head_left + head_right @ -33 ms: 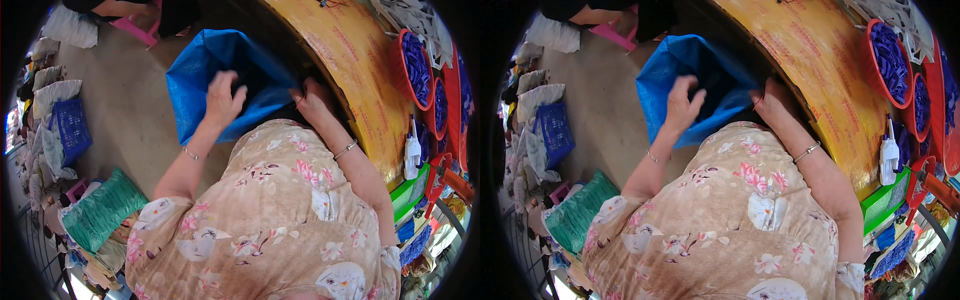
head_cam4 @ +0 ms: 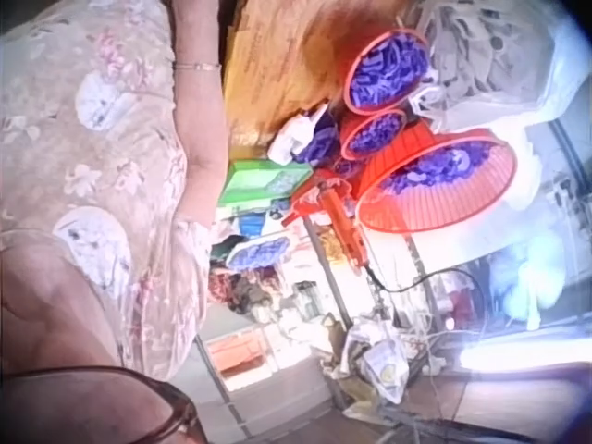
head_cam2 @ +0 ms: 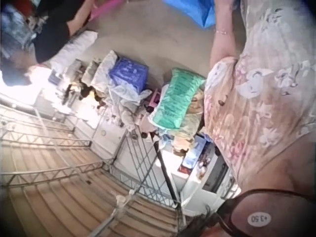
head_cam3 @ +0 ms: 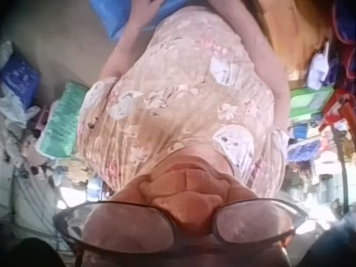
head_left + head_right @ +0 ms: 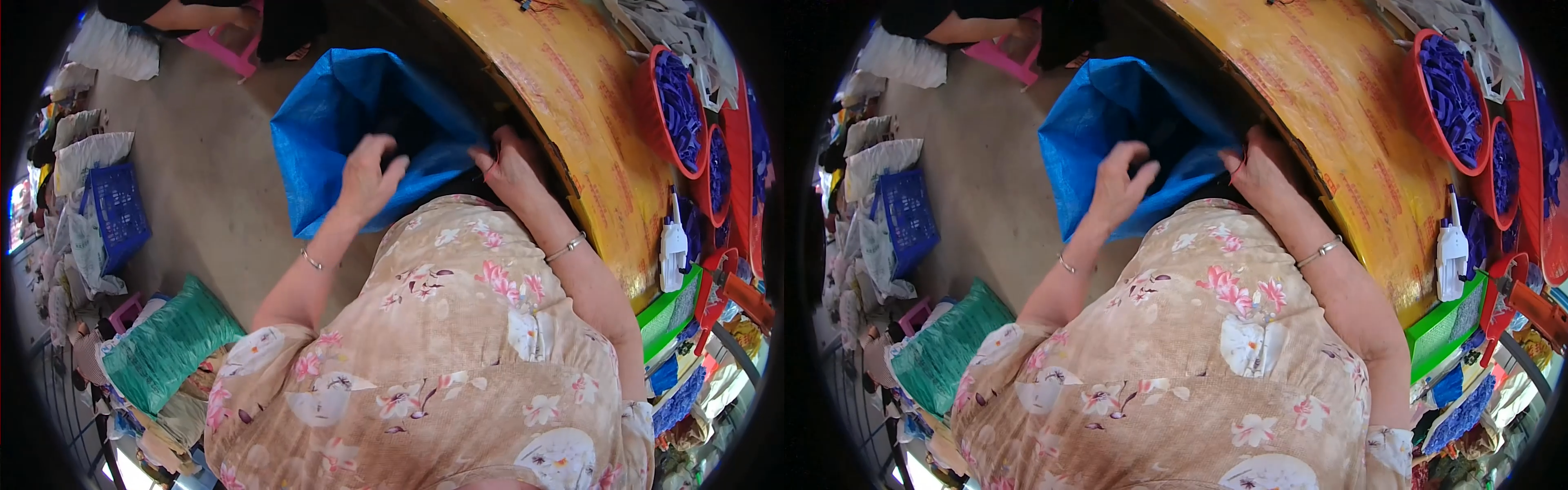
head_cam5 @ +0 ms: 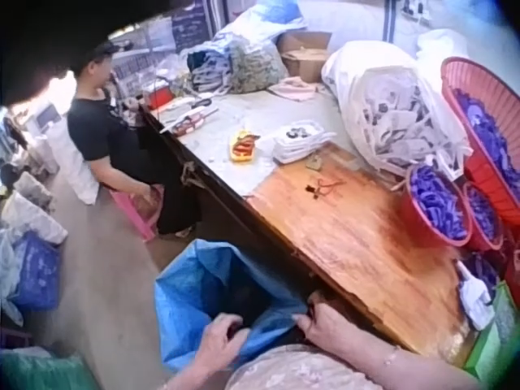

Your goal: Assembling electronic components and plastic casings for toys at a factory workbench.

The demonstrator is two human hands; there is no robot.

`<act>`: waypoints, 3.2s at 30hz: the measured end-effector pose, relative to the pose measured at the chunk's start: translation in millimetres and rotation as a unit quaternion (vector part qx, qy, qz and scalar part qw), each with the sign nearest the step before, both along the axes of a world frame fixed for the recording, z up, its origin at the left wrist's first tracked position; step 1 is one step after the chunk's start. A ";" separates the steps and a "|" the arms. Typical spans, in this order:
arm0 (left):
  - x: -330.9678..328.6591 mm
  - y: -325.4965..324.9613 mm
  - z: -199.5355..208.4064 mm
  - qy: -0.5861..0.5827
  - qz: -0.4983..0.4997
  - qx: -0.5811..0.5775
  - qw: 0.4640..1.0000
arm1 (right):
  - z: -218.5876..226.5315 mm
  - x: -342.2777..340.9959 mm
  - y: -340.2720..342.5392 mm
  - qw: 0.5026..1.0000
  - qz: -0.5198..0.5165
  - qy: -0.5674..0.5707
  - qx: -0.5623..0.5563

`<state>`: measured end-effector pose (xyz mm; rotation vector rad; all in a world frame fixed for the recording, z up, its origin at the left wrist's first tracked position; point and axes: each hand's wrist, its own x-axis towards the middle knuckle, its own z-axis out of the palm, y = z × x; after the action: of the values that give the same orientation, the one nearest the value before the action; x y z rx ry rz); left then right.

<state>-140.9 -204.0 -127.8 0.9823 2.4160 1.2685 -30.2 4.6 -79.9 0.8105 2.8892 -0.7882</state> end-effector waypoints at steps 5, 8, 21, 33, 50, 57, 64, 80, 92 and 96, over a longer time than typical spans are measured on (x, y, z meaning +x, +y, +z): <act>24.6 7.3 18.3 -0.007 -0.021 -0.001 1.000 | 44.3 28.0 0.7 0.971 0.067 0.031 -0.228; 30.7 28.1 60.0 -0.016 -0.055 0.034 0.998 | 80.7 58.6 8.4 0.930 0.113 0.084 -0.340; 97.1 200.3 150.3 0.081 -0.475 0.089 0.872 | 98.7 209.7 10.4 0.913 -0.211 0.275 -0.215; 190.8 313.0 128.5 0.309 -0.566 0.121 0.755 | 89.2 252.4 16.6 0.883 -0.253 0.349 -0.186; 184.3 232.4 195.6 0.323 -0.648 0.044 0.688 | 107.2 278.9 28.3 0.835 -0.326 0.376 -0.236; 228.1 253.4 200.6 0.321 -0.713 0.140 0.608 | 113.4 326.4 14.7 0.777 -0.412 0.410 -0.242; 240.4 248.1 186.7 0.232 -0.631 0.244 0.699 | 82.7 405.7 20.1 0.501 -0.614 0.609 -0.035; 117.6 199.8 115.5 0.143 -0.431 0.154 0.877 | 119.8 380.6 34.2 0.762 -0.526 0.316 0.210; -75.3 215.7 100.7 0.337 -0.083 0.100 0.933 | 126.9 181.1 53.2 0.960 -0.141 0.239 -0.027; -106.3 227.4 84.7 0.439 -0.057 -0.008 0.896 | 119.3 153.2 63.8 0.957 -0.106 0.263 -0.062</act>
<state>-247.2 23.4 -43.1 1.9909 2.8809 0.8436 123.0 68.4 39.4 1.0441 3.1769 -1.3851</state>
